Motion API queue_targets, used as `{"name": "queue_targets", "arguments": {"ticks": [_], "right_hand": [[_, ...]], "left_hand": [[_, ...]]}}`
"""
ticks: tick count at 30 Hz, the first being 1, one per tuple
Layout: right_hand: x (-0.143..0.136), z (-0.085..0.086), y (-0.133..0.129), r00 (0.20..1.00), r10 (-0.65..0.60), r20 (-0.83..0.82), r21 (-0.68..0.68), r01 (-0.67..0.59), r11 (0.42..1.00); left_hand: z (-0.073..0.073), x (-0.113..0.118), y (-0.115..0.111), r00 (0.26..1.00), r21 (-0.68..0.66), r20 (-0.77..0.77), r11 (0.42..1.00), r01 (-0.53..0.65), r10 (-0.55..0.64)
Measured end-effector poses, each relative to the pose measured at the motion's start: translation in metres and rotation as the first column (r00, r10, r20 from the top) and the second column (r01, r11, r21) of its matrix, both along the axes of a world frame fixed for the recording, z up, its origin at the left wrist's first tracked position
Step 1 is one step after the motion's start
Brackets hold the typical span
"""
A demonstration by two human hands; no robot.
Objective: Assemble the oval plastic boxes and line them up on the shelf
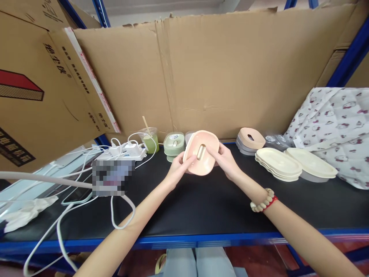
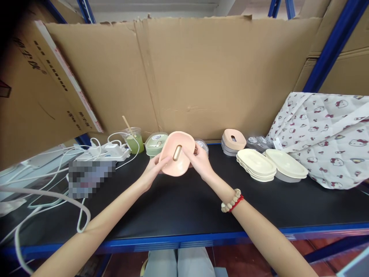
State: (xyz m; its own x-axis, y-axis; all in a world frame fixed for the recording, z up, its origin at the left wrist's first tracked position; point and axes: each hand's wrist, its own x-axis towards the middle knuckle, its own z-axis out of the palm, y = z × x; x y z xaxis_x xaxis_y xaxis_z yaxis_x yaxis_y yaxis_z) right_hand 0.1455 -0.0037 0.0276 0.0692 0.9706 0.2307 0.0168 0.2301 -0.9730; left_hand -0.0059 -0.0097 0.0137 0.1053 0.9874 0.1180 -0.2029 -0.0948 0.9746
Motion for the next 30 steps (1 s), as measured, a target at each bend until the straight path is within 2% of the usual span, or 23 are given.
{"name": "queue_targets", "arguments": {"ticks": [2,7,14,17,19,20,21,23,25,26,27,29,30], "right_hand": [[0.001,0.001,0.000,1.000,-0.010,0.016,-0.032,0.010,0.999],[-0.001,0.000,0.000,0.999,-0.038,-0.008,0.115,0.038,0.993],[0.001,0.000,0.002,0.996,-0.059,0.068,0.183,0.045,0.982],[0.002,-0.002,0.001,0.969,0.031,0.244,0.222,-0.087,0.971],[0.005,-0.002,0.001,0.899,0.061,0.434,0.222,-0.172,0.960],[0.007,-0.001,0.002,0.853,0.025,0.521,0.213,-0.158,0.964],[0.012,0.001,0.005,0.810,-0.044,0.585,0.211,-0.100,0.972],[0.028,0.008,0.011,0.741,-0.230,0.631,0.243,0.093,0.966],[0.053,0.017,0.019,0.668,-0.427,0.610,0.304,0.301,0.904],[0.068,0.021,0.022,0.601,-0.533,0.596,0.349,0.404,0.846],[0.084,0.024,0.024,0.495,-0.620,0.609,0.380,0.504,0.776],[0.116,0.029,0.025,0.294,-0.698,0.653,0.390,0.660,0.642],[0.131,0.031,0.024,0.222,-0.697,0.681,0.364,0.724,0.586]], "left_hand": [[0.000,0.000,0.000,1.000,-0.009,-0.017,1.000,0.013,-0.013],[-0.003,-0.001,0.002,0.999,0.133,-0.043,0.991,0.017,-0.012],[-0.005,-0.003,0.004,0.990,0.159,-0.137,0.986,0.054,-0.032],[-0.006,-0.002,0.002,0.990,0.110,-0.120,0.990,0.088,-0.074],[-0.006,-0.001,0.001,0.988,0.065,-0.111,0.991,0.118,-0.110],[-0.006,0.000,0.000,0.987,0.031,-0.106,0.992,0.122,-0.118],[-0.006,0.001,0.000,0.988,-0.015,-0.094,0.993,0.120,-0.121],[-0.005,0.002,-0.001,0.991,-0.137,-0.054,0.984,0.112,-0.120],[-0.003,0.004,-0.003,0.992,-0.248,0.008,0.961,0.124,-0.126],[-0.002,0.004,-0.004,0.990,-0.287,0.044,0.948,0.141,-0.134],[0.000,0.004,-0.005,0.987,-0.312,0.081,0.937,0.156,-0.138],[0.004,0.005,-0.007,0.982,-0.337,0.149,0.927,0.164,-0.119],[0.006,0.005,-0.008,0.979,-0.342,0.177,0.927,0.155,-0.099]]}}
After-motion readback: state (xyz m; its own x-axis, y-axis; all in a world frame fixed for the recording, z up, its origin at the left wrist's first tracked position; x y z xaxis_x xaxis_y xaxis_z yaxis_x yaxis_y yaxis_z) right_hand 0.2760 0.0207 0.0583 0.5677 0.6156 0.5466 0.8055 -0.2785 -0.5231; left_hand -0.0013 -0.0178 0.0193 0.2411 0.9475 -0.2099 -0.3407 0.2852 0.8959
